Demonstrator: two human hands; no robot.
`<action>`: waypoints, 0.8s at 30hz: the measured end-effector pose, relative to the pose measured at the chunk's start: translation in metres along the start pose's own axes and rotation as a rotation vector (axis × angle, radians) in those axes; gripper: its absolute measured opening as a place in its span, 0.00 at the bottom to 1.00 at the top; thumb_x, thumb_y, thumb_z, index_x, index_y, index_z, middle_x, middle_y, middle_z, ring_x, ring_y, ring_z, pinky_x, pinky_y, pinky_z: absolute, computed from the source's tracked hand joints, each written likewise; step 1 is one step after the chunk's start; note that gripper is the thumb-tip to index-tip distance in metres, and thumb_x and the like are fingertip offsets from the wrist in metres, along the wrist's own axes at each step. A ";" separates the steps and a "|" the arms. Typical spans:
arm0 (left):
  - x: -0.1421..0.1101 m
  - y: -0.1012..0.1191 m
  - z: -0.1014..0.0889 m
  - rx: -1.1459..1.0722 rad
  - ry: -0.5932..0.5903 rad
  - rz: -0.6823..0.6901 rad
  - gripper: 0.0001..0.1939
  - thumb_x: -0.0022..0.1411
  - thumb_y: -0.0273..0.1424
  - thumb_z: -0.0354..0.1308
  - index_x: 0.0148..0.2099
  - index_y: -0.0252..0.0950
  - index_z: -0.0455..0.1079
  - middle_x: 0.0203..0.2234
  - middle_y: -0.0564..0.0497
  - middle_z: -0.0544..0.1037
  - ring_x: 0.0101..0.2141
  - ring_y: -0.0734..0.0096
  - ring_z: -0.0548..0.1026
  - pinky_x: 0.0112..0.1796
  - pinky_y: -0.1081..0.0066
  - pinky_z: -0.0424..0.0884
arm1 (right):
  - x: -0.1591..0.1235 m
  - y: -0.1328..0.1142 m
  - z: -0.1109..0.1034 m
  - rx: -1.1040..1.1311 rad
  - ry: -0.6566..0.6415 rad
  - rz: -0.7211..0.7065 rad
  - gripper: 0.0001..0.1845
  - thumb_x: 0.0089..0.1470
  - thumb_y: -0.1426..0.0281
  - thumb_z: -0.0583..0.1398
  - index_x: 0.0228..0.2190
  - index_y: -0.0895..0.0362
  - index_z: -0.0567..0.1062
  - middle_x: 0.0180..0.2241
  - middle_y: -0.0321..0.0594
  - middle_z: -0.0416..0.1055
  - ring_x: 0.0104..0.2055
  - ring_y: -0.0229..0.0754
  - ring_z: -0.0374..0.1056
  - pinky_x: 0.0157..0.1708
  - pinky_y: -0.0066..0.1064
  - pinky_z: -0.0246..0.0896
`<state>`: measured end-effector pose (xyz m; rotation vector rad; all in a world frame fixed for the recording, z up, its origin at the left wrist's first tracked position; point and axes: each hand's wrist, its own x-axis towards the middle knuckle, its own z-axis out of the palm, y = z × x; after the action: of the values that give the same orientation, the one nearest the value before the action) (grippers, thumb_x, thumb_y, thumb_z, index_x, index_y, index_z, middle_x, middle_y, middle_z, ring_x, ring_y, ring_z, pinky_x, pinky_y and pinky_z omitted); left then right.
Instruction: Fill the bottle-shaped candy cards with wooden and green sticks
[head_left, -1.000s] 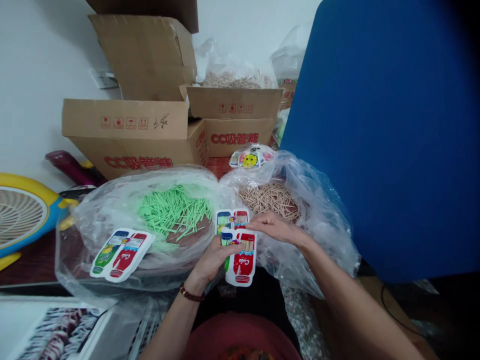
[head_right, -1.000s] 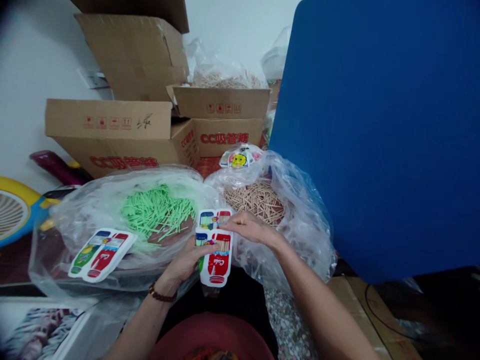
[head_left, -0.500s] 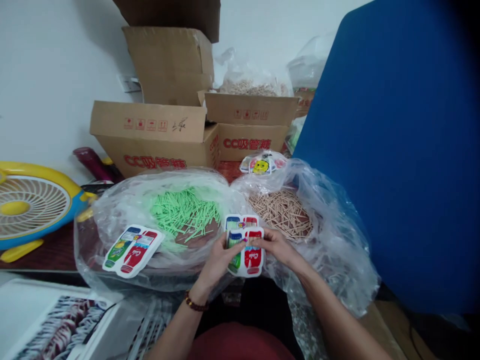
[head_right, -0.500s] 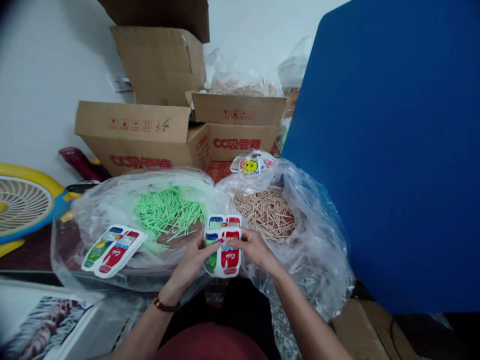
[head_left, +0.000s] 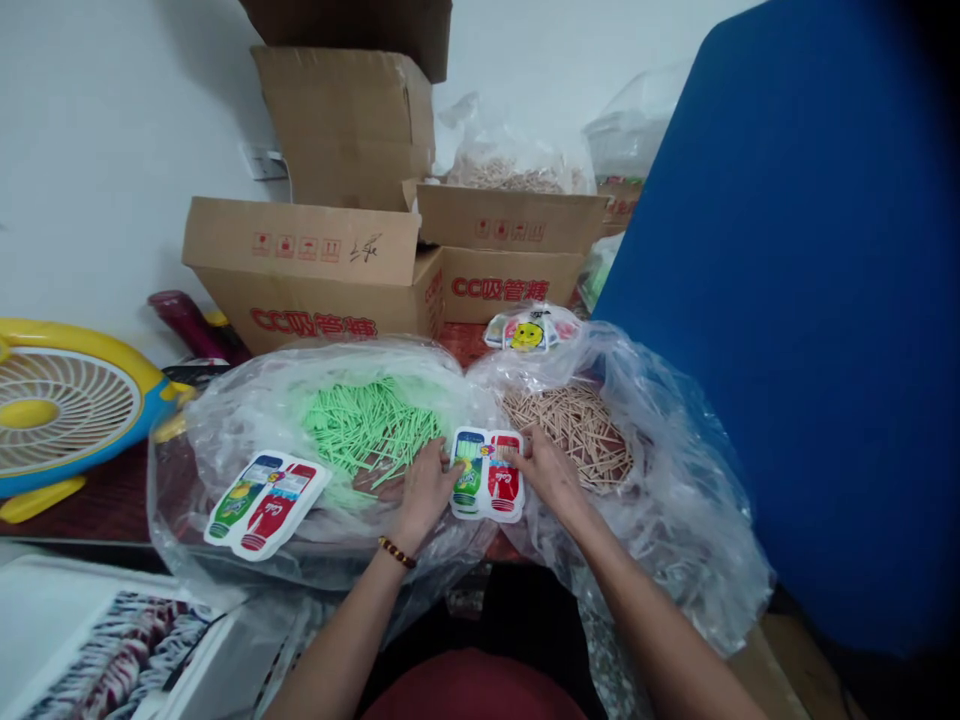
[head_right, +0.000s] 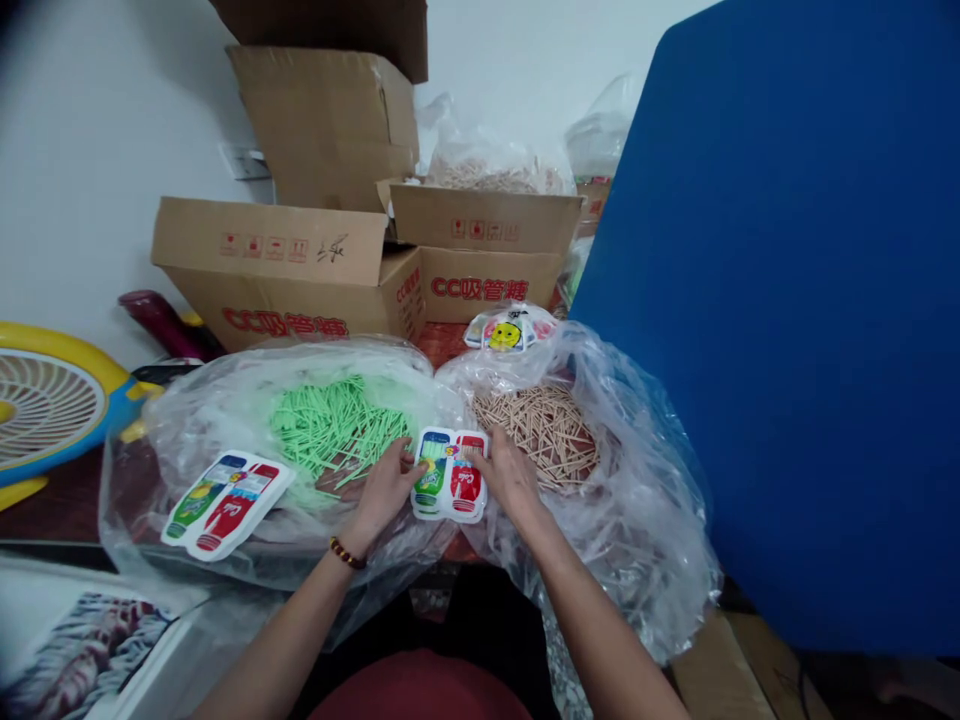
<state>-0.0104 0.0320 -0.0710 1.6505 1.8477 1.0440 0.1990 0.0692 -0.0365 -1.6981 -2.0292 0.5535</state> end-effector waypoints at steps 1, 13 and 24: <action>-0.002 -0.001 -0.001 0.022 -0.003 0.005 0.24 0.58 0.32 0.59 0.56 0.34 0.63 0.37 0.45 0.75 0.39 0.59 0.73 0.43 0.62 0.64 | -0.003 -0.002 0.000 -0.047 0.021 -0.022 0.20 0.56 0.58 0.57 0.47 0.55 0.66 0.36 0.41 0.74 0.35 0.45 0.70 0.32 0.32 0.55; -0.033 -0.024 -0.061 0.194 0.229 0.099 0.20 0.63 0.37 0.53 0.56 0.38 0.65 0.41 0.44 0.76 0.44 0.57 0.72 0.48 0.60 0.63 | -0.016 -0.044 0.015 -0.127 -0.045 -0.322 0.12 0.62 0.63 0.51 0.41 0.54 0.70 0.39 0.40 0.74 0.37 0.41 0.70 0.34 0.30 0.56; -0.056 -0.149 -0.208 0.854 0.334 -0.334 0.24 0.65 0.42 0.46 0.57 0.34 0.66 0.50 0.37 0.69 0.47 0.46 0.67 0.42 0.55 0.64 | 0.074 -0.124 0.093 -0.525 -0.252 -0.873 0.12 0.59 0.76 0.52 0.40 0.59 0.74 0.41 0.48 0.70 0.46 0.49 0.64 0.43 0.36 0.59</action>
<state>-0.2511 -0.0717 -0.0674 1.5136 2.9390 0.3990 0.0347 0.1188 -0.0386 -0.7894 -2.9786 -0.0845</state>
